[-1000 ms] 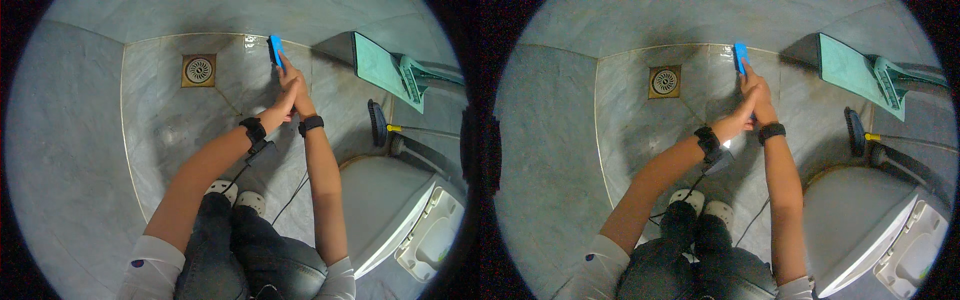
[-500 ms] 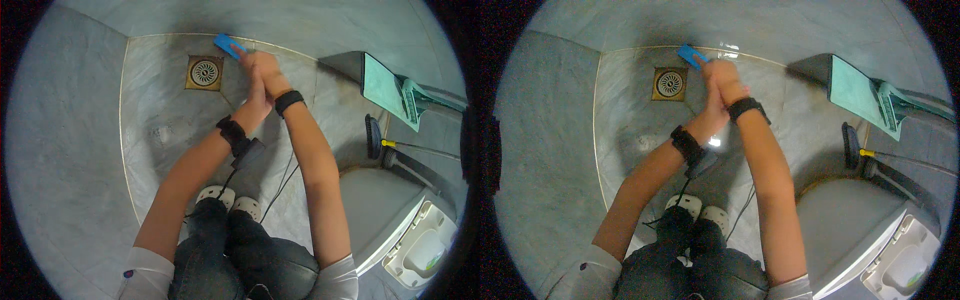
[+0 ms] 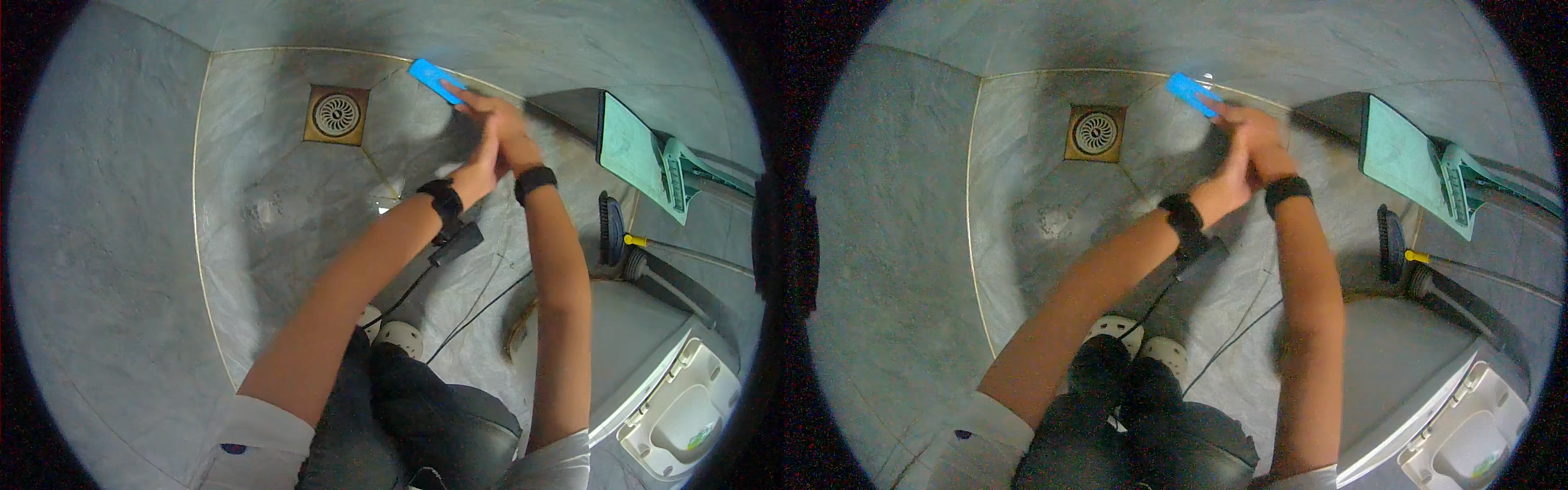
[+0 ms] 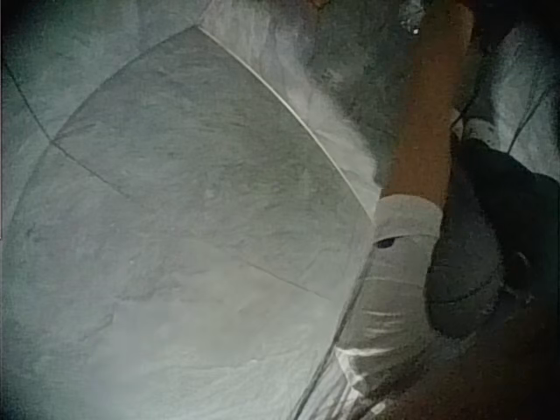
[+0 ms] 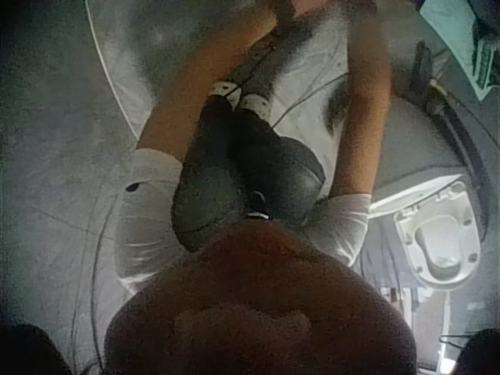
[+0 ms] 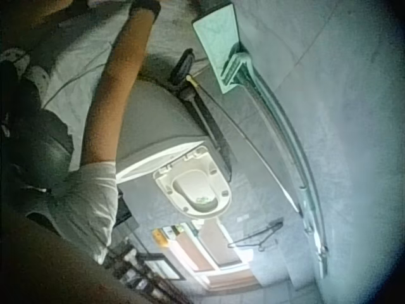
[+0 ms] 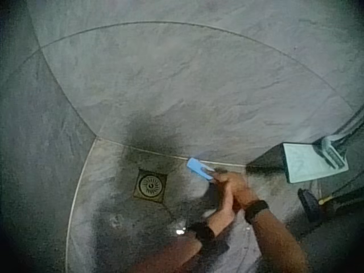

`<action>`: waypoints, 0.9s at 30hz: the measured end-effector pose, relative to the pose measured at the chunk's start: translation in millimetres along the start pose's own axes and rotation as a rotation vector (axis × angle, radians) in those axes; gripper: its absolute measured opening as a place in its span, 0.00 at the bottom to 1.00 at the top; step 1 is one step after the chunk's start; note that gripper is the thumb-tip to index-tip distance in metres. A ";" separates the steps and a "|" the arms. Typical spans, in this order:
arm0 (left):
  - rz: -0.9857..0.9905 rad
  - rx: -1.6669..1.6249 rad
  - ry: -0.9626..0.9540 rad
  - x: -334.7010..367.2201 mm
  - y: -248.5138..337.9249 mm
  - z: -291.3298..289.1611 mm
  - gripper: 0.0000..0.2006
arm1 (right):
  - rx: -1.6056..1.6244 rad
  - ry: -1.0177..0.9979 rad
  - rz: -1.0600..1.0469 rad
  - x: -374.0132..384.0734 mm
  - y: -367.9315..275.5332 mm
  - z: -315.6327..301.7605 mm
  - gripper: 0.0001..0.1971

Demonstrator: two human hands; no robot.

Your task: The person cleans the floor by scrubbing the area around a floor drain and near a toilet with a handheld brush, then uses a cloth at a sink to wipe down the base of a faucet.

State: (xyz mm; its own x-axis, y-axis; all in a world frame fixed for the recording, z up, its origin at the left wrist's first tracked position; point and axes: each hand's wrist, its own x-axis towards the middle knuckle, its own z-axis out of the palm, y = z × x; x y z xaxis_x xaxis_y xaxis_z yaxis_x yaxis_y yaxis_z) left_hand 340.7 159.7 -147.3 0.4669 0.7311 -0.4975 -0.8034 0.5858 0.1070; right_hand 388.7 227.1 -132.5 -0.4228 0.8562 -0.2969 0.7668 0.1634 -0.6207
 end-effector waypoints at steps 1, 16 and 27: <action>-0.026 -0.042 0.025 4.9 4.2 -10.4 0.36 | 0.072 -0.016 -0.066 8.8 -0.6 4.5 0.18; -0.007 0.062 -0.056 5.1 -3.3 11.6 0.33 | 0.041 0.103 -0.118 -6.0 20.4 -5.2 0.17; 0.080 0.131 0.002 -15.4 33.1 -21.2 0.34 | -0.468 0.056 -0.147 26.0 -35.8 27.8 0.19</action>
State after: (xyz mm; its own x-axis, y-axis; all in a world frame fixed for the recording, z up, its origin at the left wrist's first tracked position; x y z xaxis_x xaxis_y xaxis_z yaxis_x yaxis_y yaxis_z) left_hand 299.1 160.4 -154.4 0.4023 0.7766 -0.4847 -0.7827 0.5664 0.2579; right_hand 336.9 229.9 -138.1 -0.5258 0.8306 -0.1832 0.8412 0.4758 -0.2569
